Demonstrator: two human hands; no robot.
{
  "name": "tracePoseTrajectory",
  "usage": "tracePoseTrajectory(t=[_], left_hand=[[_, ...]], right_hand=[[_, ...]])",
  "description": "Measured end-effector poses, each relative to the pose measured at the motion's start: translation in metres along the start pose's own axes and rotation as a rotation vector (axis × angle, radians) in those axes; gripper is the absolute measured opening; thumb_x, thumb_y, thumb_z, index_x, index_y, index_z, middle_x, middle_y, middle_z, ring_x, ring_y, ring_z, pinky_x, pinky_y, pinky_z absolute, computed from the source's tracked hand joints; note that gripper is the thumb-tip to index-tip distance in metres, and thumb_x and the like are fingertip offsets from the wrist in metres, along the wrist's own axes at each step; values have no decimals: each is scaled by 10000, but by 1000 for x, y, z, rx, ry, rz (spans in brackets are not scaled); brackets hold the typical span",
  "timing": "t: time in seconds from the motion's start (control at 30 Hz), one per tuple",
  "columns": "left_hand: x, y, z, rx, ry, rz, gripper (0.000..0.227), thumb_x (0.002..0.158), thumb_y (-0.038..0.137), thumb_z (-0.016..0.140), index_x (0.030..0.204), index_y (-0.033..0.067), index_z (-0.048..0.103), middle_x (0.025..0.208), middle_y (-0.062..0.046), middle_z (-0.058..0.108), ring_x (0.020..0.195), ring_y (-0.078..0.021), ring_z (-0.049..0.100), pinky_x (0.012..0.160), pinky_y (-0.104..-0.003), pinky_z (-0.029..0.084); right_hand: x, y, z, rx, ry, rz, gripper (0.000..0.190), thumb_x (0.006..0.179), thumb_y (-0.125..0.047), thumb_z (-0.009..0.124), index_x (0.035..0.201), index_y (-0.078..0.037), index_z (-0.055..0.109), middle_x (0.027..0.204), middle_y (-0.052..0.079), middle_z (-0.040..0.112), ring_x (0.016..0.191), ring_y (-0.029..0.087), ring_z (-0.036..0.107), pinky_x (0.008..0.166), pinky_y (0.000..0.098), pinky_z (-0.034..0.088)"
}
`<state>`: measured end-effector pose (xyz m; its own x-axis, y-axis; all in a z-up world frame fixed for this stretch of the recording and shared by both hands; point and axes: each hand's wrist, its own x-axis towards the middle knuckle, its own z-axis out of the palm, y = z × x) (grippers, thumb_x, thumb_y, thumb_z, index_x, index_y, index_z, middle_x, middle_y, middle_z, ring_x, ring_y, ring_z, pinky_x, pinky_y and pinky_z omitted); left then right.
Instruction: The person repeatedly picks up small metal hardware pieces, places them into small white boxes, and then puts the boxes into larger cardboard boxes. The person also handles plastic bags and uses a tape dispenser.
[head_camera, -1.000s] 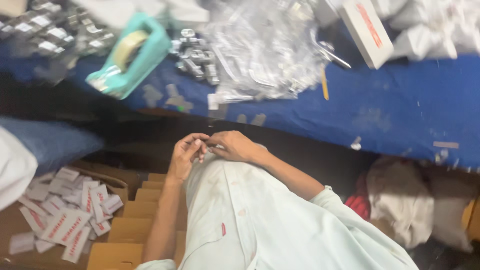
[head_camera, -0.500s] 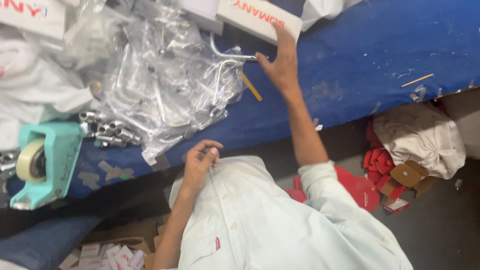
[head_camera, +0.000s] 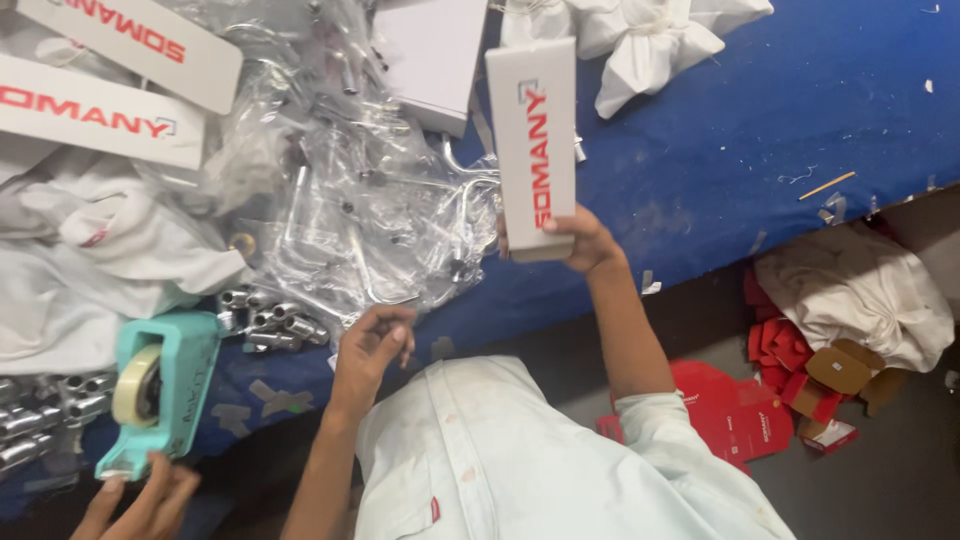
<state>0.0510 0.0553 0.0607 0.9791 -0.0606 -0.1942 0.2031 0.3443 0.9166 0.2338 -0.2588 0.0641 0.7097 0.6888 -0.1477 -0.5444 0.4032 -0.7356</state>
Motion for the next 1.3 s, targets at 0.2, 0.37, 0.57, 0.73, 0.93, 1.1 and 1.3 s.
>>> tracePoseTrajectory(t=[0.2, 0.37, 0.57, 0.73, 0.93, 1.1, 1.3], left_hand=[[22, 49, -25, 59, 11, 337, 602, 905, 143, 717, 1428, 95, 422, 1283, -66, 618, 1129, -175, 615, 936, -349, 547], [6, 39, -79, 483, -45, 107, 463, 918, 65, 770, 1358, 32, 631, 1197, -178, 733, 1090, -241, 689, 964, -389, 554], [-18, 13, -85, 121, 251, 133, 616, 853, 51, 721, 1409, 49, 457, 1221, -99, 578, 1041, -178, 656, 915, -324, 570], [-21, -19, -56, -149, 371, 282, 493, 960, 35, 716, 1386, 14, 469, 1219, -105, 577, 1130, -172, 592, 990, -325, 510], [-10, -26, -18, -35, 457, 160, 504, 925, 77, 755, 1344, -21, 492, 1220, -126, 599, 1112, -193, 608, 952, -321, 529], [-30, -39, -11, 355, 385, 273, 571, 895, 47, 765, 1382, -6, 472, 1291, -156, 611, 1150, -247, 662, 952, -350, 558], [-48, -39, -20, 406, 383, 255, 334, 924, 1, 707, 1244, 28, 616, 1210, -111, 670, 1073, -198, 716, 891, -314, 628]], right_hand=[[7, 64, 42, -413, -160, 227, 747, 749, -207, 838, 1396, 48, 568, 1301, 161, 684, 1170, 243, 656, 1015, 391, 551], [5, 96, 53, -659, -346, 397, 647, 802, -196, 804, 1375, 21, 593, 1254, 116, 698, 1121, 188, 659, 943, 331, 578], [-5, 80, 37, -416, 143, 86, 495, 843, -180, 793, 1241, 89, 674, 1017, 163, 735, 849, 245, 700, 666, 381, 577], [15, 115, 66, 518, 109, -224, 584, 911, -462, 749, 1263, -27, 583, 1034, 162, 739, 891, 293, 732, 674, 382, 591], [33, 137, 136, -373, 342, -215, 579, 879, -267, 780, 1339, -19, 530, 1194, 75, 679, 1121, 171, 648, 995, 353, 529], [27, 133, 110, -514, 353, -279, 503, 919, -135, 787, 1346, 11, 564, 1193, 76, 677, 1081, 160, 657, 942, 319, 553], [15, 124, 62, -630, 314, -478, 630, 1042, -93, 735, 1548, 5, 372, 1431, 138, 560, 1294, 199, 591, 1157, 343, 496]])
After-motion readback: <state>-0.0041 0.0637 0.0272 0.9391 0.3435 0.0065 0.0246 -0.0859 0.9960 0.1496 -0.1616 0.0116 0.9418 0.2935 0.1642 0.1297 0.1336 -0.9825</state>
